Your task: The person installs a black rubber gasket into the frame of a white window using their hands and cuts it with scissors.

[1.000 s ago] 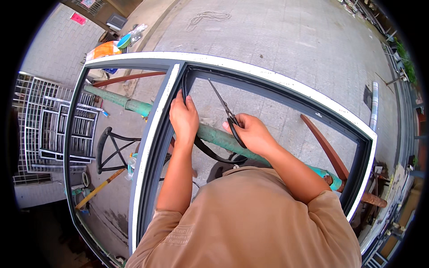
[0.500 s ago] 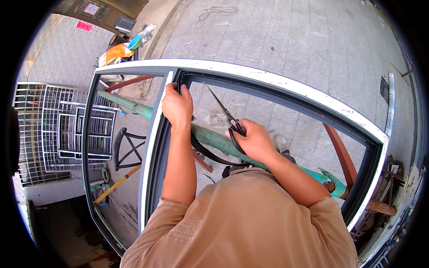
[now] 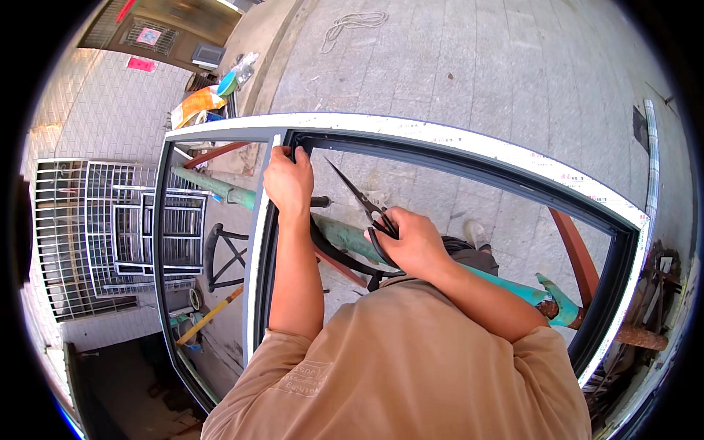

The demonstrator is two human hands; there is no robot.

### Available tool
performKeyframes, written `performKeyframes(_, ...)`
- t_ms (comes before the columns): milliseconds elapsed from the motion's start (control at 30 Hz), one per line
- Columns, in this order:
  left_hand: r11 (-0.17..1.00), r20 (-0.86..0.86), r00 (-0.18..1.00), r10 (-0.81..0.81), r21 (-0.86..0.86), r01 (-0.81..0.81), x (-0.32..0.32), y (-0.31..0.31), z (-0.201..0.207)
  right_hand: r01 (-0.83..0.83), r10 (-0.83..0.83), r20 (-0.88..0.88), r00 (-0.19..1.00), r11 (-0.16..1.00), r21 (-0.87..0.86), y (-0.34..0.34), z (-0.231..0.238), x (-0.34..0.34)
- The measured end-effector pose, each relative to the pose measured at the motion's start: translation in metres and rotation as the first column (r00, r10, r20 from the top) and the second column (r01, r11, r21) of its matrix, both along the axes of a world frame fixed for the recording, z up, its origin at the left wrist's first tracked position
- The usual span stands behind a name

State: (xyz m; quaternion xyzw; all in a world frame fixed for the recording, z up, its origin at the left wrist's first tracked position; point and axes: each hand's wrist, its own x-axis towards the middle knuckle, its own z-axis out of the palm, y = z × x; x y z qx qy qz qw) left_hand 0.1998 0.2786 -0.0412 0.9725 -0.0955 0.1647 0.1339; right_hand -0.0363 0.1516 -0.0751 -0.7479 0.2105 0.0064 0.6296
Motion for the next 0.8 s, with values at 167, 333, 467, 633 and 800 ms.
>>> performKeyframes(167,0.998,-0.017,0.999,0.049,0.026,-0.049,0.009,-0.004,0.005,-0.002,0.003,-0.008,1.0,0.999,0.044,-0.001,0.004,-0.001)
performKeyframes(333,0.995,0.019,0.996,0.083,0.062,-0.084,0.012,-0.011,-0.002,0.007,-0.008,0.009,1.0,0.998,0.067,-0.001,0.006,-0.002)
performKeyframes(467,0.995,0.071,0.995,0.072,0.068,-0.077,0.014,-0.014,-0.005,0.017,-0.019,0.024,1.0,0.994,0.106,0.002,0.003,-0.003)
performKeyframes(633,0.996,0.008,0.997,0.076,0.047,-0.076,0.008,-0.009,-0.002,-0.01,0.011,0.0,1.0,0.99,0.139,-0.001,0.008,-0.004)
performKeyframes(800,0.995,-0.065,0.997,0.046,0.09,-0.04,-0.007,0.003,-0.001,0.002,-0.006,0.018,1.0,0.982,0.187,0.001,0.001,-0.005)
